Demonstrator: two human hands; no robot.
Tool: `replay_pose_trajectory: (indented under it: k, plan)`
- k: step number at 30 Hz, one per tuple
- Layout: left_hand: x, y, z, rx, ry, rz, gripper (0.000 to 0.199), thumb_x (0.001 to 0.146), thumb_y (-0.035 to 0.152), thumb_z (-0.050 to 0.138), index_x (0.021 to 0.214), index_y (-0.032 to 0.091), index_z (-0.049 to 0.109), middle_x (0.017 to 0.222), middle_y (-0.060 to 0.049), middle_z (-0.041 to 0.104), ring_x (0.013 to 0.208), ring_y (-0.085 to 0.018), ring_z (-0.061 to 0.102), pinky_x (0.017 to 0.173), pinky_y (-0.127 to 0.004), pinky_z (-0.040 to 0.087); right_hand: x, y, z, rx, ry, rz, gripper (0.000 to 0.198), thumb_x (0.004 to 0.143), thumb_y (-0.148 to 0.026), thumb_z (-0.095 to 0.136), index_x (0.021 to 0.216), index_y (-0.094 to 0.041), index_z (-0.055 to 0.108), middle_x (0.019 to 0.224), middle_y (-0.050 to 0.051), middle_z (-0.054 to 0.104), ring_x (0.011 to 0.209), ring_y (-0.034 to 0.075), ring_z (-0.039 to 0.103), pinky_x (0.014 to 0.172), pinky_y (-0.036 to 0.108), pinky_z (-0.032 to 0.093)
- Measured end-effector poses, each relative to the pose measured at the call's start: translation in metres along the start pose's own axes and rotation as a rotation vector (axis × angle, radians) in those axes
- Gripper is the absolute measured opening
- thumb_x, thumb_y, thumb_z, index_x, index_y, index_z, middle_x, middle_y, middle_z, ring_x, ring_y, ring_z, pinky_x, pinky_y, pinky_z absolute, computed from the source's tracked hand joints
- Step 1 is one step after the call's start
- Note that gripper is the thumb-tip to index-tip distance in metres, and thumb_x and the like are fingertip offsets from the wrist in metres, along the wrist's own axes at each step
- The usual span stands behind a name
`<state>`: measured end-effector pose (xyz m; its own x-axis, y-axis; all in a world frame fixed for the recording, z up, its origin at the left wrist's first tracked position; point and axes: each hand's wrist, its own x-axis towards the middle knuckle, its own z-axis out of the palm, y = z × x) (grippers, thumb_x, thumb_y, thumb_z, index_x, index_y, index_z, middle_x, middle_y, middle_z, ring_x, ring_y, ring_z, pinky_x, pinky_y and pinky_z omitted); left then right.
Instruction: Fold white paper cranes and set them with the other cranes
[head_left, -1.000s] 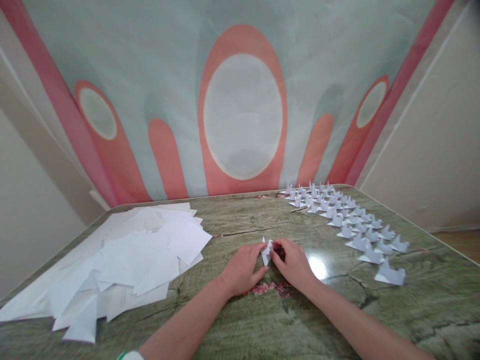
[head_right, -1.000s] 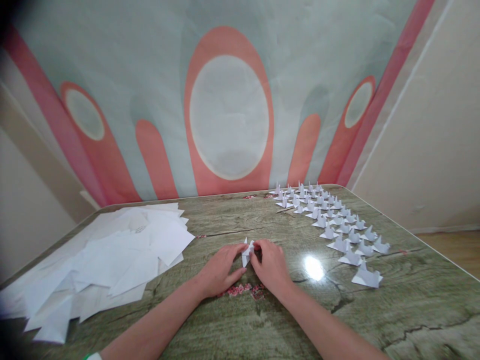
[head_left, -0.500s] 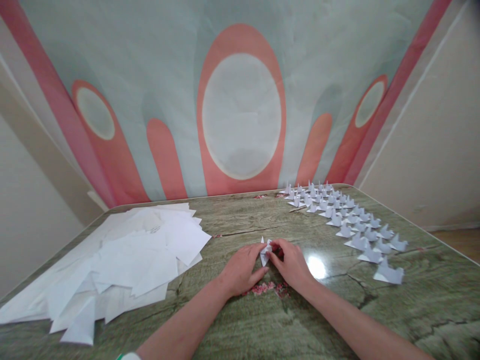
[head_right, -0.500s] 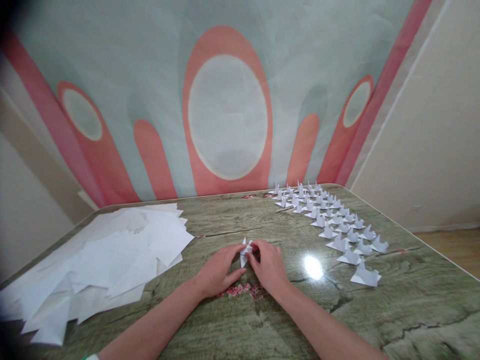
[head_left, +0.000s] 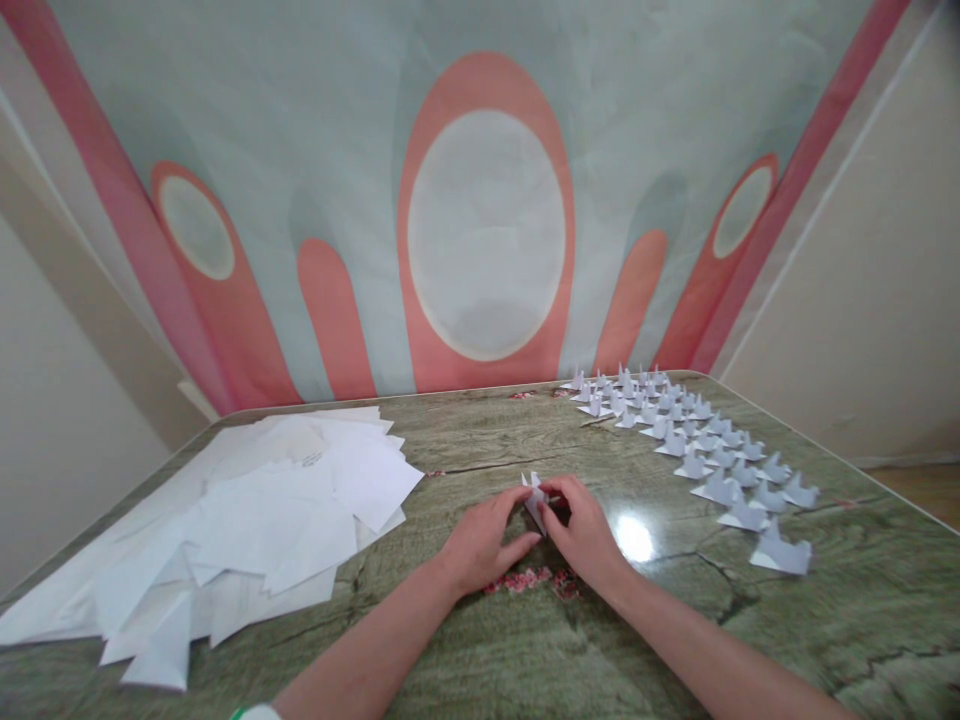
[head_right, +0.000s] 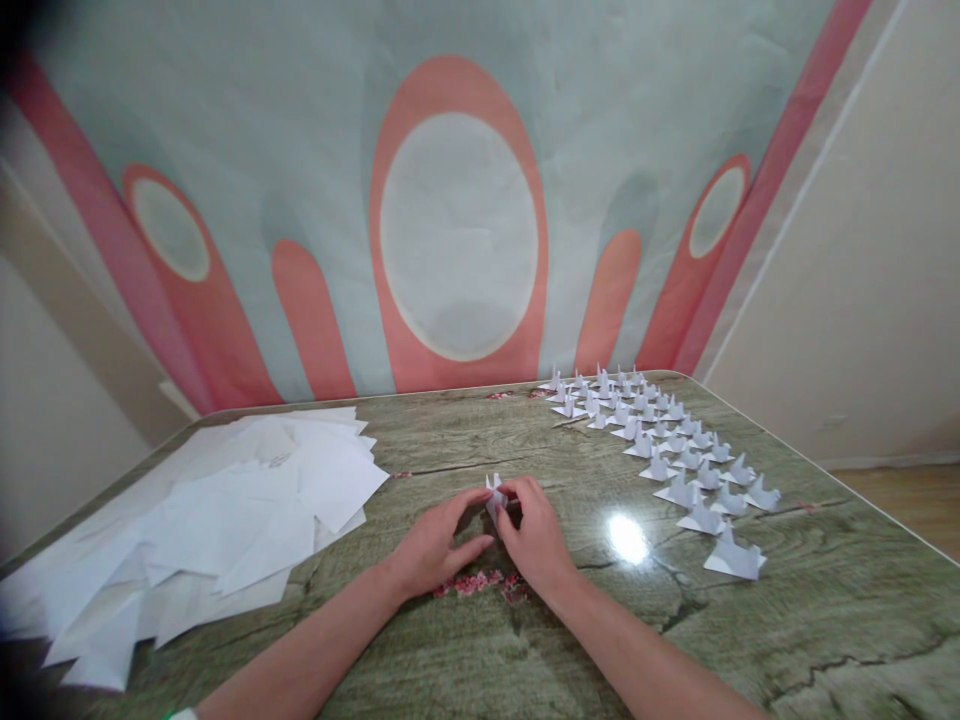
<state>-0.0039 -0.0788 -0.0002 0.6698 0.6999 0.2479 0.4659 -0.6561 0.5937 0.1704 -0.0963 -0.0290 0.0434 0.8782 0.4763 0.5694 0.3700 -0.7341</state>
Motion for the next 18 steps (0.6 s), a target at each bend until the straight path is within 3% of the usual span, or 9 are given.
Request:
replay_pose_trajectory:
  k: [11, 14, 18]
  plan:
    - [-0.001, -0.006, 0.004, -0.087, 0.049, -0.010, 0.050, 0.082, 0.023, 0.054, 0.128, 0.022, 0.035, 0.119, -0.008, 0.056, 0.108, -0.020, 0.053, 0.095, -0.036, 0.041, 0.004, 0.003, -0.003, 0.021, 0.021, -0.093, 0.027, 0.075, -0.005, 0.045, 0.095, -0.021, 0.052, 0.092, 0.006, 0.053, 0.086, 0.020, 0.054, 0.075, 0.036, 0.050]
    - [0.000, -0.006, 0.004, -0.153, 0.070, -0.038, 0.056, 0.081, 0.019, 0.055, 0.132, 0.023, 0.031, 0.108, -0.005, 0.061, 0.098, -0.018, 0.057, 0.091, -0.034, 0.044, 0.000, -0.006, -0.004, -0.039, -0.018, -0.231, 0.027, 0.079, -0.005, 0.043, 0.099, -0.021, 0.052, 0.096, 0.007, 0.053, 0.093, 0.021, 0.054, 0.082, 0.038, 0.048]
    - [0.001, -0.004, 0.004, -0.226, 0.141, -0.045, 0.036, 0.079, 0.016, 0.057, 0.114, 0.021, 0.051, 0.101, -0.003, 0.063, 0.092, -0.017, 0.058, 0.087, -0.031, 0.045, -0.006, -0.017, -0.004, -0.081, -0.083, -0.407, 0.030, 0.084, -0.007, 0.041, 0.108, -0.022, 0.050, 0.100, 0.008, 0.055, 0.094, 0.019, 0.054, 0.083, 0.035, 0.048]
